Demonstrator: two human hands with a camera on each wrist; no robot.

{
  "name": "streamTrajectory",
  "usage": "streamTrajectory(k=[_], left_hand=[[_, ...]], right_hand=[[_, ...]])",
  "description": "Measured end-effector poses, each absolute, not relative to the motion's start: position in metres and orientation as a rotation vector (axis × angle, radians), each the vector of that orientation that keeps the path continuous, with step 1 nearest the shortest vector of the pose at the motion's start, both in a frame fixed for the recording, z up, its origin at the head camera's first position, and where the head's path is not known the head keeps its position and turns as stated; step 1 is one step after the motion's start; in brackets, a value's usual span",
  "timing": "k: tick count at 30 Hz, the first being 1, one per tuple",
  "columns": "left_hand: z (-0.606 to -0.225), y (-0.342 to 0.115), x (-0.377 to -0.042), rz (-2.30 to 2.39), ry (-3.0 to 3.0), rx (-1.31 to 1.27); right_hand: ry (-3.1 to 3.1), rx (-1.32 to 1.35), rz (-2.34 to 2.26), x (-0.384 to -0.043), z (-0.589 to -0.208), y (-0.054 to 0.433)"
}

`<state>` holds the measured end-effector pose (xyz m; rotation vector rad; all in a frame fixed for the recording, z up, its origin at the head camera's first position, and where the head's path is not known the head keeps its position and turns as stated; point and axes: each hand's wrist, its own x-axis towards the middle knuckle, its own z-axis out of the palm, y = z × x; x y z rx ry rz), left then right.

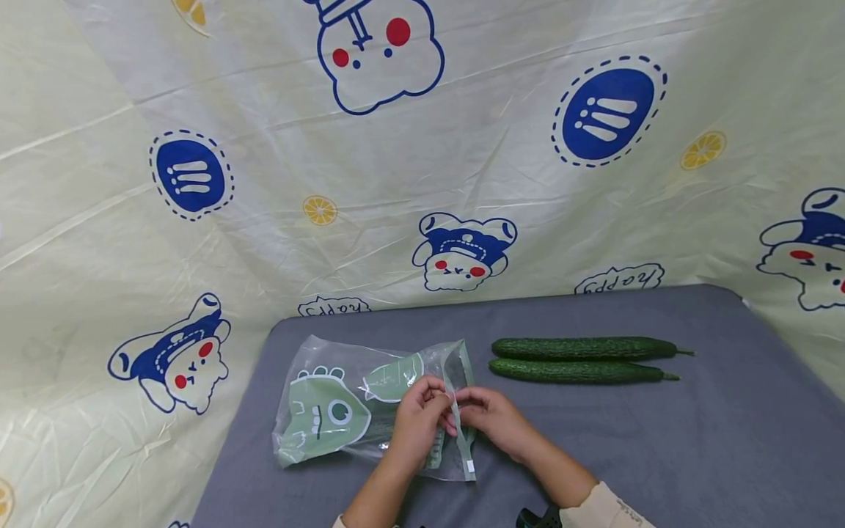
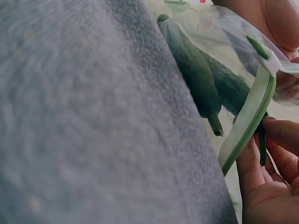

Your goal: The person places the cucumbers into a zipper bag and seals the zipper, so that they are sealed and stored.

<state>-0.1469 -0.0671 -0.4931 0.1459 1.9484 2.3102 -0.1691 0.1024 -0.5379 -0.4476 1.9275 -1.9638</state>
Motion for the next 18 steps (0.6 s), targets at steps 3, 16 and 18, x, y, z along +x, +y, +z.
streamTrajectory(k=[3,16,18], left_hand=[[-0.4933,-0.0672,-0.1468,2.306,1.949,0.148],[-0.4919,-0.0700,-0.1478,2.302,1.967,0.142],[-0.4919,-0.0701,-0.1481,2.302,1.965,0.147]], right_hand=[[1.932,-0.470,-1.963,-0.1684,-0.5391,0.1010],[2.289,-0.642,-1.721,-0.1692,-0.5425,0.1024],[2.329,-0.655,-1.678,-0.1697,-0.5430,0.1025]])
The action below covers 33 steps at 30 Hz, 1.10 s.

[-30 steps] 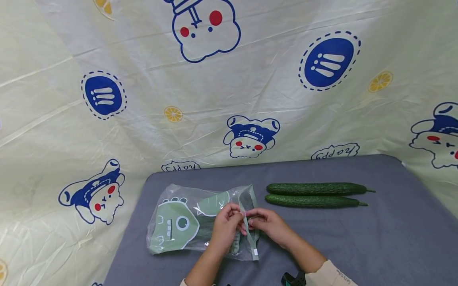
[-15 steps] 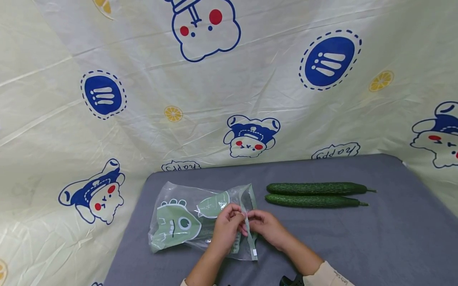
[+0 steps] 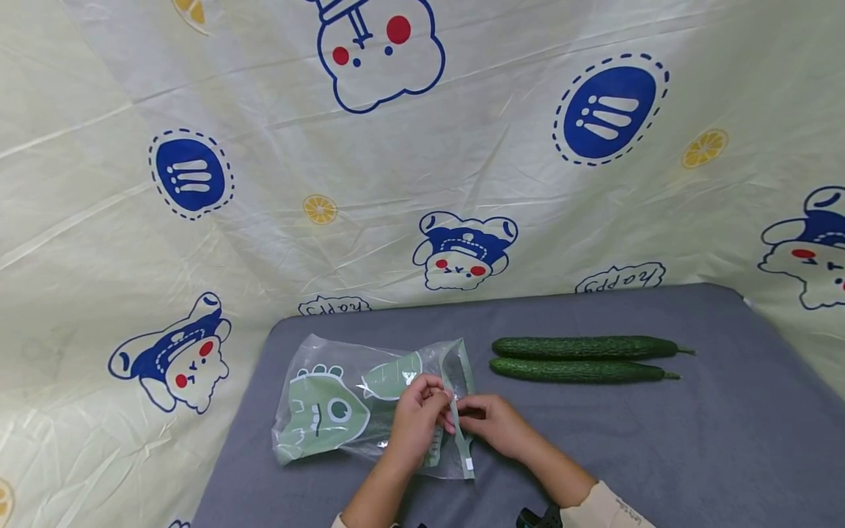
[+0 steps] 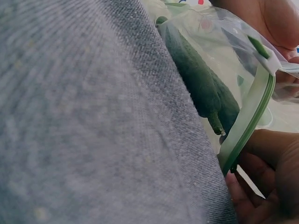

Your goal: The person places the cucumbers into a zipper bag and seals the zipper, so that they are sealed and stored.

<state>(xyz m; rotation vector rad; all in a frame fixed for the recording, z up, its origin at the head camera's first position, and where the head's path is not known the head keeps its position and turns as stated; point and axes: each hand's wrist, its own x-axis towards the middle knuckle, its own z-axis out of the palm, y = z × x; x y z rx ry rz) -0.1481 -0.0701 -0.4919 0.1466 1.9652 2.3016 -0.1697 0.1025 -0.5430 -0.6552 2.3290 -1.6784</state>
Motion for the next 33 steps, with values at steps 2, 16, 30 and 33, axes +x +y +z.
streamTrajectory(k=[2,16,30,33], left_hand=[[-0.492,-0.070,-0.148,2.303,1.960,0.152],[-0.491,-0.070,-0.149,2.315,1.954,0.160],[-0.491,-0.072,-0.150,2.305,1.972,0.138],[-0.492,-0.072,-0.150,2.303,1.979,0.132]], right_hand=[[2.391,-0.672,-1.625,-0.170,-0.543,0.103],[2.483,-0.705,-1.527,-0.174,-0.542,0.104],[2.323,-0.543,-1.776,-0.179,-0.526,0.117],[2.355,-0.520,-1.770,-0.181,-0.520,0.123]])
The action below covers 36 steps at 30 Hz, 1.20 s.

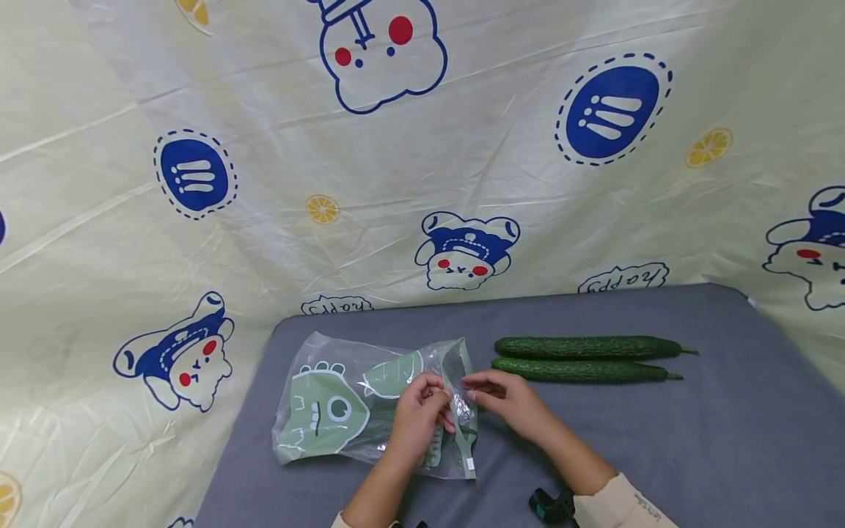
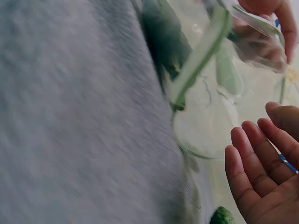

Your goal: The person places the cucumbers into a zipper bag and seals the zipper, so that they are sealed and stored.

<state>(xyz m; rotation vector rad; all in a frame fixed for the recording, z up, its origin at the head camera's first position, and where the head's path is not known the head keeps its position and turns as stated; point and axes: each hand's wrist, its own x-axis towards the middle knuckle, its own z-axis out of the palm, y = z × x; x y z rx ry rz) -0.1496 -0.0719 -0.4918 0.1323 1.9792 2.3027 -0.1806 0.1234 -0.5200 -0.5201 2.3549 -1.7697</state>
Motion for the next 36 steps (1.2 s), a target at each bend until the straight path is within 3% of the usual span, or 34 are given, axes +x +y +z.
streamTrajectory(k=[36], left_hand=[[-0.494,-0.073,-0.151,2.298,1.984,0.131]], right_hand=[[2.713,-0.441,-1.525,-0.186,-0.508,0.201]])
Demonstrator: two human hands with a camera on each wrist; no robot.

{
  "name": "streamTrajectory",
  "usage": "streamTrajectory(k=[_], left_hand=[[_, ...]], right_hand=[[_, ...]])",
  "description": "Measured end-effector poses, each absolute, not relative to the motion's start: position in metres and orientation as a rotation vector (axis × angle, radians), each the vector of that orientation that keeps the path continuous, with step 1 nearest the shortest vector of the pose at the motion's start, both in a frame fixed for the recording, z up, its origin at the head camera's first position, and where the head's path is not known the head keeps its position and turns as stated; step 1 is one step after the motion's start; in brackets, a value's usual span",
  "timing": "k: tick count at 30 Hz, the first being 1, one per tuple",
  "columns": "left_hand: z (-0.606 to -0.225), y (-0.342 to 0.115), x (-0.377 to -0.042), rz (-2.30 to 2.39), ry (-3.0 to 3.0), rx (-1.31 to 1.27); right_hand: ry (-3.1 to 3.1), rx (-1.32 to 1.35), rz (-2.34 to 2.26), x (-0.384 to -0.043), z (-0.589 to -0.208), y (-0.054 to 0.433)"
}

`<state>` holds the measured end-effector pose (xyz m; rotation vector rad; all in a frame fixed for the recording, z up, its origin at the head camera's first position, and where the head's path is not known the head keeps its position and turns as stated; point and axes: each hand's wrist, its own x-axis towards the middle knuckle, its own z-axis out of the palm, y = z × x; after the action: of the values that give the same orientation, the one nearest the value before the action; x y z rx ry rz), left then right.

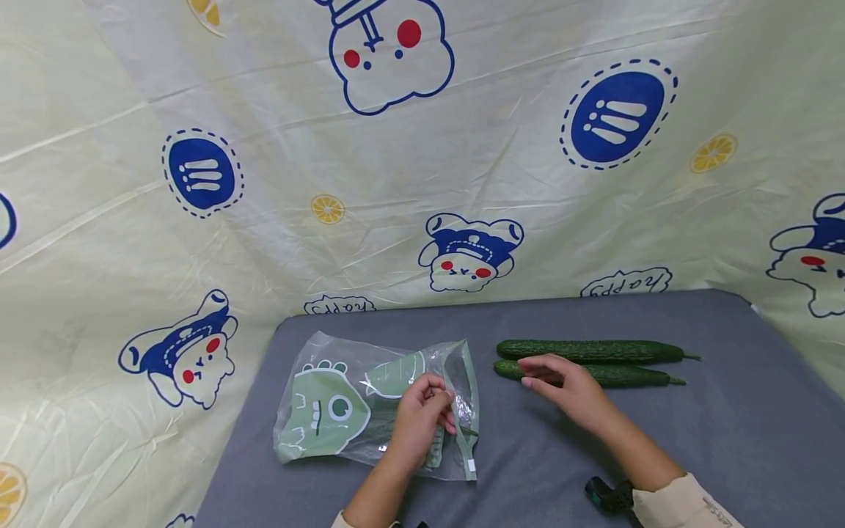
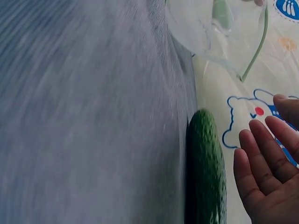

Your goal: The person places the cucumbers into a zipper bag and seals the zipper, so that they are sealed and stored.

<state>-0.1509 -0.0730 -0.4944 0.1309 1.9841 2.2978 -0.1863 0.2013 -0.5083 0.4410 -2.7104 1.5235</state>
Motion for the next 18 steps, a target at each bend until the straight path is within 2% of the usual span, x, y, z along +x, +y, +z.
streamTrajectory(k=[18], left_hand=[[-0.494,-0.073,-0.151,2.312,1.982,0.124]], right_hand=[[-2.818,0.295,1.266,-0.183,-0.505,0.243]])
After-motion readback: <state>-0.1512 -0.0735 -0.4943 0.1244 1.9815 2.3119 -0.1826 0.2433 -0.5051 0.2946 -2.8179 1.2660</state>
